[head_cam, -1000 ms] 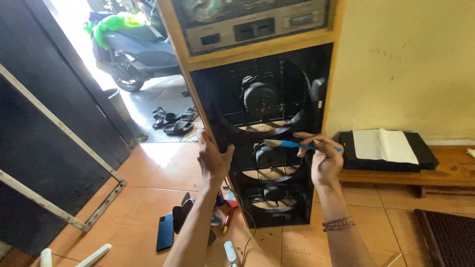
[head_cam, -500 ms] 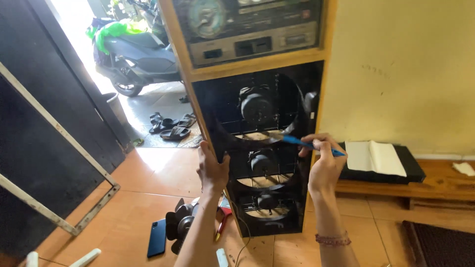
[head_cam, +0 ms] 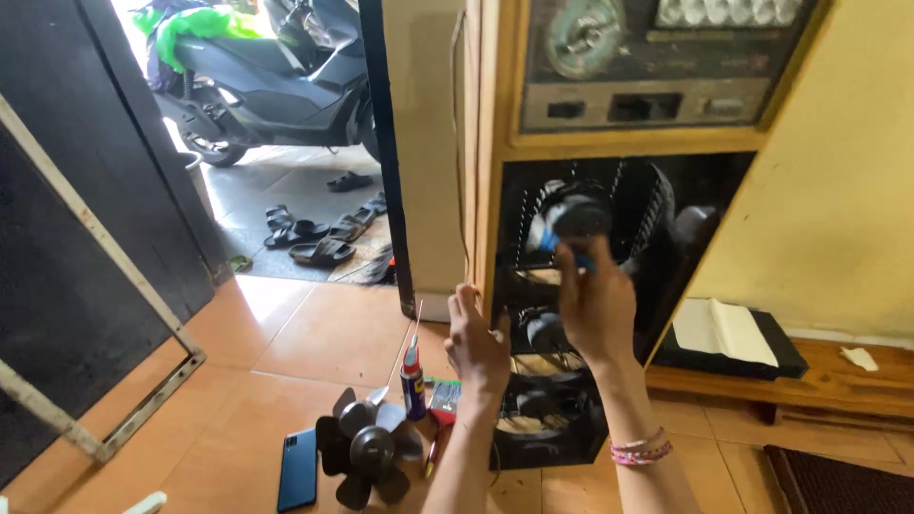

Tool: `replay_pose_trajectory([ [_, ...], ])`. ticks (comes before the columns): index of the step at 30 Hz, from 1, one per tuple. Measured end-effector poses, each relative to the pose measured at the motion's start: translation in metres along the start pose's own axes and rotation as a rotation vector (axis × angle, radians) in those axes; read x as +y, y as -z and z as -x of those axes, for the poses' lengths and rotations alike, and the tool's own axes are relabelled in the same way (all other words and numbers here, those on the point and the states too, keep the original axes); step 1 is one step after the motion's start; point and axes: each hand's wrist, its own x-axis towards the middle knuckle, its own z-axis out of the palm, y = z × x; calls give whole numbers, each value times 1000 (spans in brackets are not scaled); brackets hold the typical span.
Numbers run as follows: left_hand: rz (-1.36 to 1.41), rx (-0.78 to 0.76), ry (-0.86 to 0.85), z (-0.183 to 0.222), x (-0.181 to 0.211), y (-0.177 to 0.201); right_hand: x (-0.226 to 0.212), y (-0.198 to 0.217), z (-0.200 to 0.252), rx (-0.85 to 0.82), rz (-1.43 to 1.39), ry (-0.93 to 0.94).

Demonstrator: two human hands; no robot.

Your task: Using a small brush to remove dust and debris from the internal components, including the motor and fan, of an electronic device.

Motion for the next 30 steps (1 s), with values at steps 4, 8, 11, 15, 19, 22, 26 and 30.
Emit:
replay_pose_trajectory([
  [4,55,-29,2,-1,-1,16,-8,-28,4,120,-61,-24],
  [8,96,-34,-4,-4,-3,23,-14,-24,-7,250,-94,54],
  [11,96,-32,-18,-4,-8,19,-6,-21,-4,100,-98,73],
  [15,50,2,-21,-5,-13,8,-6,-11,10,157,-266,-46],
  [19,63,13,-22,-5,-10,3,4,-21,1,208,-209,77],
  [22,47,45,-11,-4,-7,1,-2,-28,3,110,-140,183],
  [26,38,42,-17,1,-8,5,-1,-30,9,105,-111,86],
  [30,53,35,-11,-1,-10,4,-10,-18,-7,217,-101,135],
])
